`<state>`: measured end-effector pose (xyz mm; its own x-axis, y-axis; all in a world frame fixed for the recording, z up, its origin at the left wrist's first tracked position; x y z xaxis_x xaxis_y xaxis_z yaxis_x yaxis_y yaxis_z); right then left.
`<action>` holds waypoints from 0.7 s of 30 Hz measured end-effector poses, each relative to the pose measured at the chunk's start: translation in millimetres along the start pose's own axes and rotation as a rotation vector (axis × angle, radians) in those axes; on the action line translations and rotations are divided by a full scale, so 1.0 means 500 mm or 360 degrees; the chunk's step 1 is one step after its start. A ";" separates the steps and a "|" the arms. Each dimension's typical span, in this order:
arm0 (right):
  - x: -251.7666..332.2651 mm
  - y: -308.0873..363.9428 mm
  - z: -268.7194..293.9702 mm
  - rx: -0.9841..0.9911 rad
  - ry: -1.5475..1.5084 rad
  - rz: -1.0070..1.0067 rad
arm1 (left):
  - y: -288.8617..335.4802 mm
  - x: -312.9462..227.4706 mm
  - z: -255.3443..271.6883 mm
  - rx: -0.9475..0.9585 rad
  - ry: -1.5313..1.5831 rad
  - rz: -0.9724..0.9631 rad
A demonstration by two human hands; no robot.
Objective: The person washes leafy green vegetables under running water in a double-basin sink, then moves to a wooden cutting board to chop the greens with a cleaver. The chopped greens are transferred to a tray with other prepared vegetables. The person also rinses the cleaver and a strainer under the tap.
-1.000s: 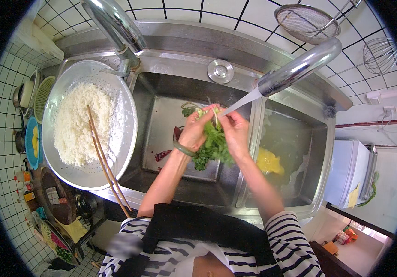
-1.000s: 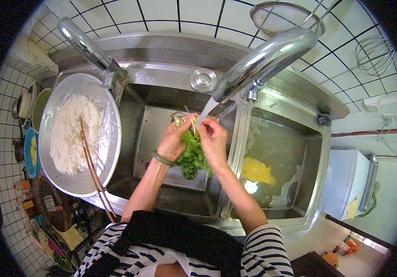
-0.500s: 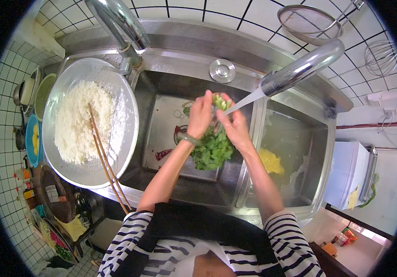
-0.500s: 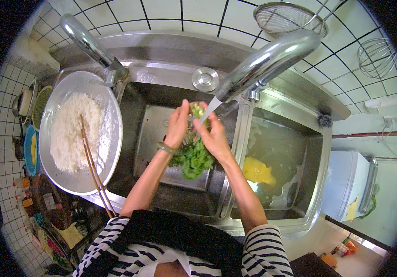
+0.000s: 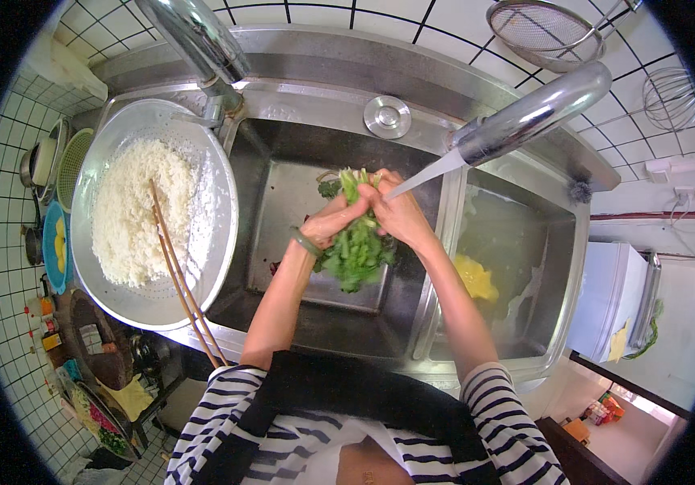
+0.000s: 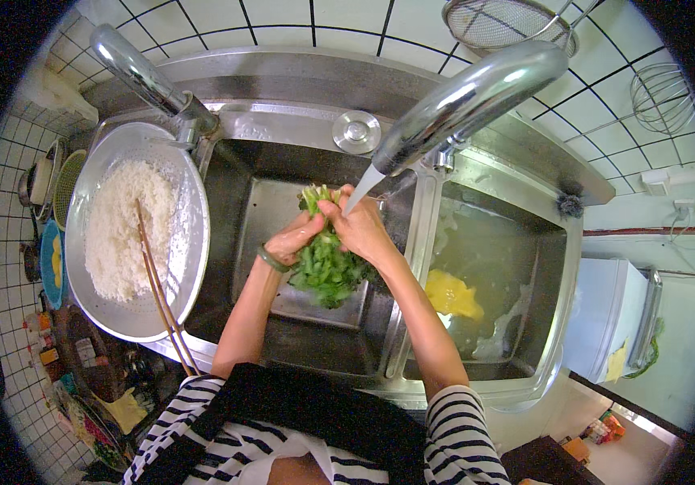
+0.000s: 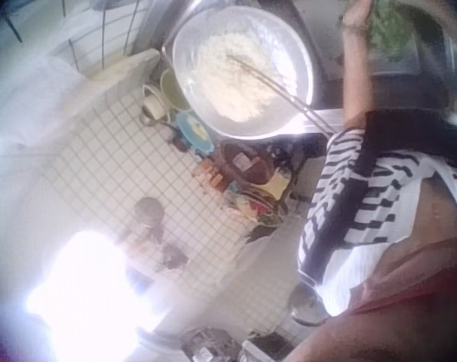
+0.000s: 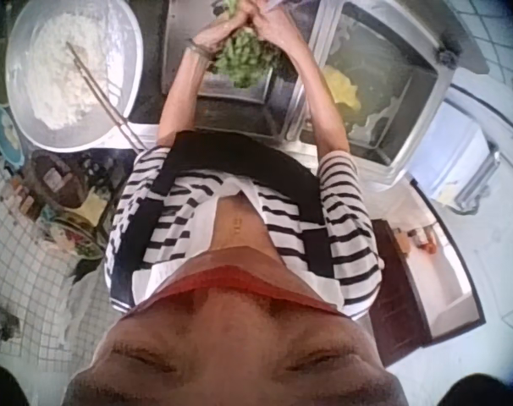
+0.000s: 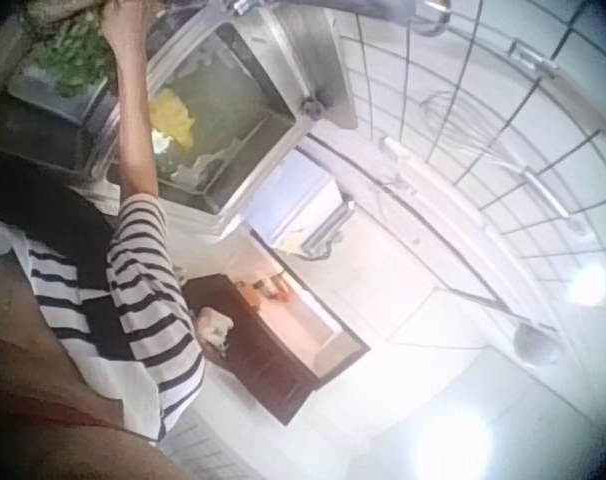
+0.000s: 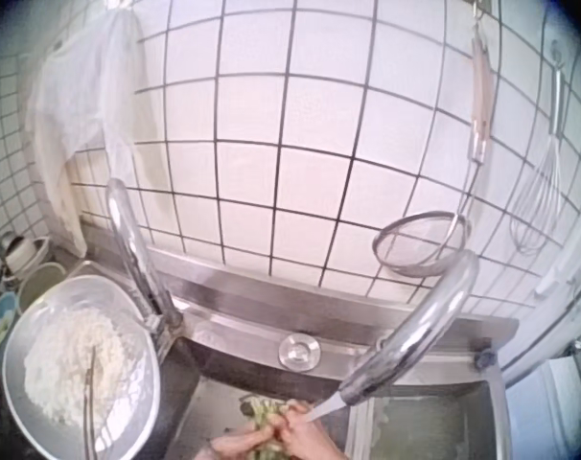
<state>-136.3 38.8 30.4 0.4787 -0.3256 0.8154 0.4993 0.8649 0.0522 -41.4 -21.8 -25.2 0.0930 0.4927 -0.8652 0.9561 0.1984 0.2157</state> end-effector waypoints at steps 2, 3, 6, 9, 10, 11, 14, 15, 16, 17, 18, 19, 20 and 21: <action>-0.047 -0.004 -0.054 0.0263 -0.0517 -0.0414 | 0.011 0.042 0.031 0.0147 0.0605 0.0076; -0.067 -0.011 -0.074 0.0161 -0.0583 -0.0460 | 0.007 0.056 0.040 0.0359 0.1057 0.0132; -0.162 -0.052 -0.149 0.0003 -0.0660 -0.0518 | 0.051 0.136 0.144 -0.0439 0.1422 0.0246; -0.284 -0.042 -0.234 -0.0046 0.0408 -0.0627 | 0.114 0.172 0.217 -0.0962 0.1341 0.0123; -0.323 -0.030 -0.261 -0.0150 0.0348 -0.0761 | 0.133 0.182 0.236 -0.1121 0.1290 0.0122; -0.357 -0.012 -0.281 -0.0259 0.0320 -0.0934 | 0.146 0.196 0.247 -0.1219 0.1332 0.0161; -0.389 0.017 -0.320 -0.0088 0.0546 -0.1037 | 0.151 0.235 0.271 -0.1427 0.1170 0.0315; -0.382 0.022 -0.321 0.0018 0.0704 -0.1057 | 0.146 0.246 0.278 -0.1475 0.0944 0.0439; -0.360 0.027 -0.307 -0.0023 0.0628 -0.0946 | 0.139 0.255 0.281 -0.1515 0.0722 0.0564; -0.330 0.024 -0.283 -0.0083 0.0639 -0.0784 | 0.136 0.262 0.279 -0.1546 0.0503 0.0695; -0.289 0.027 -0.252 -0.0247 0.0693 -0.0587 | 0.135 0.266 0.273 -0.1575 0.0278 0.0857; -0.247 0.032 -0.217 -0.0413 0.0744 -0.0391 | 0.124 0.256 0.261 -0.1475 0.0111 0.0831; -0.248 0.036 -0.191 -0.0349 0.0413 -0.0673 | 0.115 0.242 0.246 -0.1380 -0.0062 0.0832; -0.230 0.038 -0.168 -0.0295 0.0212 -0.0686 | 0.107 0.226 0.227 -0.1285 -0.0205 0.0884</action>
<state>-121.2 60.6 -110.8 0.2823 -0.6957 0.6606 0.7869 0.5617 0.2553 51.6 -51.6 -162.8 0.5464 0.6045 -0.5796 0.2953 0.5086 0.8088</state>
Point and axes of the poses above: each hand's wrist, its own y-axis away from the middle knuckle, its own z-axis out of the back of the hand, x = y × z, the point moved 6 cm from there along -y, towards the middle knuckle, and after that the axes turned 2 degrees about -z, right-handed, at the moved point
